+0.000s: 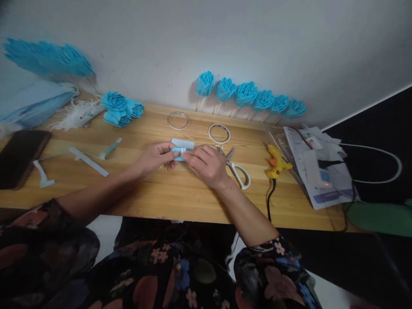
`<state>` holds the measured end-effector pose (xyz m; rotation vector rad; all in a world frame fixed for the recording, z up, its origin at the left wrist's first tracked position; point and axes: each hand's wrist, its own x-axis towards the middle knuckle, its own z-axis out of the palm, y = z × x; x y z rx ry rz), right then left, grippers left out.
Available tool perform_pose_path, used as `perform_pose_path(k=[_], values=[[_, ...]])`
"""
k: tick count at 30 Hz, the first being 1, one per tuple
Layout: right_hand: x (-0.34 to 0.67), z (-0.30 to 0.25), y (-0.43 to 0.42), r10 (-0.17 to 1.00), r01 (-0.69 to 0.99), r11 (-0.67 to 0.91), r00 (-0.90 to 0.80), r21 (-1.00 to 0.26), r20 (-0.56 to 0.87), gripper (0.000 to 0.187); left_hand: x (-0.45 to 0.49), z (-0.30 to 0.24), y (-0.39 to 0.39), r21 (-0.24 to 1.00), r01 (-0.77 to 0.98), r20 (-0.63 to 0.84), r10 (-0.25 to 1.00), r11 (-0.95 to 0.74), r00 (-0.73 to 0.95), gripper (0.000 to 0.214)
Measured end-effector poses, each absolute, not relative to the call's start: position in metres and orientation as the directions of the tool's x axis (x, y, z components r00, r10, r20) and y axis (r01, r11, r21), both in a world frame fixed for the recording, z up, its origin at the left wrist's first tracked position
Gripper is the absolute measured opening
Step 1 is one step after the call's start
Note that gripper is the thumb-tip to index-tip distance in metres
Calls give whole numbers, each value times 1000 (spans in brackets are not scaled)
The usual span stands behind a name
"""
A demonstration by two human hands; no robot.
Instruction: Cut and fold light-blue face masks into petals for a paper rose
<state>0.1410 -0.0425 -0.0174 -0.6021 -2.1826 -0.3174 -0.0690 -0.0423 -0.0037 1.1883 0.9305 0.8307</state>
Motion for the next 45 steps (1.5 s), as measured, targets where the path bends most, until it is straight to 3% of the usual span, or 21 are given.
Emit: perform_pose_path(k=[6, 15, 28, 32, 36, 41, 45], values=[[142, -18, -42, 337, 518, 856, -556, -1, 760, 22, -69, -5, -41, 984, -38, -145, 906, 175, 398, 22], [140, -12, -43, 292, 522, 849, -592, 82, 751, 16, -69, -5, -41, 981, -61, -149, 910, 187, 388, 19], [139, -16, -41, 384, 524, 852, -617, -4, 687, 20, -70, -11, -39, 952, -144, -191, 893, 269, 407, 19], [137, -16, -42, 427, 486, 866, -595, -118, 681, 22, -71, -13, -36, 936, -174, -216, 890, 306, 401, 21], [137, -13, -42, 541, 448, 824, -438, -347, 718, 25, -72, -9, -37, 960, -95, -207, 894, 264, 397, 19], [140, -14, -40, 766, 389, 642, -363, -661, 530, 29, -71, -8, -41, 984, 56, -179, 890, 171, 420, 15], [137, -16, -41, 818, 337, 545, -414, -767, 400, 29, -71, -14, -41, 988, 118, -141, 888, 99, 437, 14]])
